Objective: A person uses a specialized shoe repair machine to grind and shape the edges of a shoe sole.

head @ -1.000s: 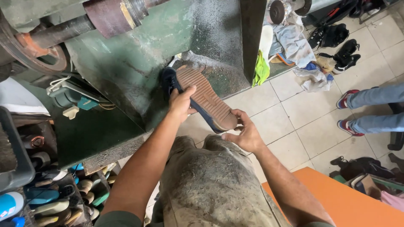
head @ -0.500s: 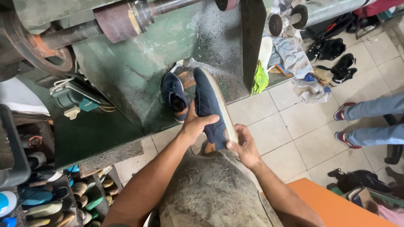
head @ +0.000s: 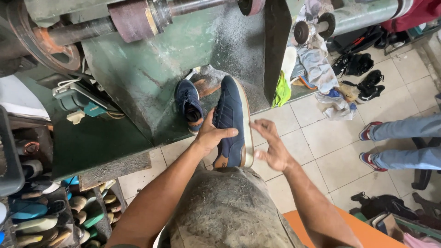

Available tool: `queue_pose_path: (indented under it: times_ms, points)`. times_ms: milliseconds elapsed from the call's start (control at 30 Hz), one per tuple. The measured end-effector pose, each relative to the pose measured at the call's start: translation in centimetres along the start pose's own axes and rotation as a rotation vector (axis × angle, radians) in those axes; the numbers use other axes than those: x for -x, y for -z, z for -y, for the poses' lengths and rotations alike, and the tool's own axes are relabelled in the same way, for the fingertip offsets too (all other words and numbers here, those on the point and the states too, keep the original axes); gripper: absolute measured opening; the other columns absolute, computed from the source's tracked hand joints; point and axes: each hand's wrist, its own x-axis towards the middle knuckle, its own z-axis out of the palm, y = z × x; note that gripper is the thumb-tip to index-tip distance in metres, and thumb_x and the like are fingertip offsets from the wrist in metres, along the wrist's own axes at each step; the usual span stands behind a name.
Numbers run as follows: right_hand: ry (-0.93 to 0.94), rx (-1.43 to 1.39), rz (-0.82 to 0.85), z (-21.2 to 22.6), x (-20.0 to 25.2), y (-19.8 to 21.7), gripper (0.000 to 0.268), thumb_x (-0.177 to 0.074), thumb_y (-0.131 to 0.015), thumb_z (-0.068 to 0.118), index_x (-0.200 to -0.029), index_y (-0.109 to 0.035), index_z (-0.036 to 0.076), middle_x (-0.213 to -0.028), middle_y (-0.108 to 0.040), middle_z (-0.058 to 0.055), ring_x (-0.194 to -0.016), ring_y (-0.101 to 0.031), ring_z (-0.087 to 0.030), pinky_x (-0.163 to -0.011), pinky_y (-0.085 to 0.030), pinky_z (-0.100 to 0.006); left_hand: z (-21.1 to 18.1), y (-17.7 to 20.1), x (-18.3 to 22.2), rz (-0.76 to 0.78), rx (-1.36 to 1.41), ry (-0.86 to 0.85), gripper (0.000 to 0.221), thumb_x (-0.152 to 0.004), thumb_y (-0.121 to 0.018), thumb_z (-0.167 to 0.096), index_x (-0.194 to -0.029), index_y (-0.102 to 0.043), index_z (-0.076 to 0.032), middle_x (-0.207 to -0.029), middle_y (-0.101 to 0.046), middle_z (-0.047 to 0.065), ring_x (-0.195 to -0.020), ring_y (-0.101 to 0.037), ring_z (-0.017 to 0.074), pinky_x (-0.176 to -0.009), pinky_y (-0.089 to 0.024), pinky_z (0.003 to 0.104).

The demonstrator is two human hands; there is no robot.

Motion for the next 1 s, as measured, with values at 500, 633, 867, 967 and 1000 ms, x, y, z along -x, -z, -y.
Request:
queue_pose_path:
  times_ms: [500, 633, 867, 967, 1000]
  points:
    - [-0.889, -1.042, -0.078, -12.2, -6.8, -3.5, 0.039, -0.083, -0.074, 0.029, -0.109, -0.066, 0.001, -0.094, -0.075, -0.017, -0.084, -0.077, -0.032, -0.080, -0.063, -0.059, 3.0, 2.4, 3.5, -0.084, -0.478, 0.059, 0.115, -0.072, -0.085, -0.032, -0.164, -0.018, -0.011, -0.154, -0.040, 0.031, -0.145, -0.041, 0.0431, -0.122, -0.036, 0.049]
    - [-0.935, -1.131, 0.024, -18.5, -11.5, -4.9, 0.046, -0.088, -0.072, 0.049, -0.111, -0.071, 0.009, -0.099, -0.077, -0.016, -0.092, -0.076, -0.034, -0.085, -0.063, -0.052, 7.8, 7.6, 10.3, -0.056, -0.457, 0.241, 0.100, -0.076, -0.077, -0.041, -0.158, -0.032, -0.007, -0.150, -0.048, 0.028, -0.143, -0.045, 0.0416, -0.120, -0.036, 0.051]
    - [-0.861, 0.558, -0.211, -21.2, -11.7, -5.9, 0.084, -0.097, -0.058, 0.057, -0.153, -0.037, -0.001, -0.146, -0.051, -0.033, -0.132, -0.050, -0.052, -0.109, -0.037, -0.056, 19.7, 16.5, 20.2, -0.349, -0.367, 0.544, 0.058, -0.079, -0.069, -0.047, -0.129, -0.064, -0.018, -0.133, -0.065, 0.006, -0.118, -0.063, 0.0248, -0.098, -0.051, 0.042]
    - [-0.551, 0.489, -0.392, -13.5, -11.3, -6.4, 0.057, -0.088, -0.076, 0.023, -0.133, -0.052, -0.002, -0.112, -0.070, -0.022, -0.109, -0.063, -0.043, -0.094, -0.044, -0.051, 19.4, 20.2, 20.7, -0.548, -0.078, 0.540, 0.034, -0.077, -0.075, -0.033, -0.104, -0.074, -0.013, -0.103, -0.077, 0.003, -0.093, -0.069, 0.0179, -0.081, -0.052, 0.035]
    - [-0.553, 0.497, -0.398, -13.3, -10.7, -8.0, 0.057, -0.088, -0.076, 0.023, -0.133, -0.052, -0.002, -0.112, -0.070, -0.022, -0.109, -0.063, -0.043, -0.094, -0.044, -0.051, 19.8, 22.1, 19.7, -0.538, -0.077, 0.538, 0.034, -0.077, -0.075, -0.033, -0.104, -0.074, -0.013, -0.103, -0.077, 0.003, -0.093, -0.069, 0.0179, -0.081, -0.052, 0.035]
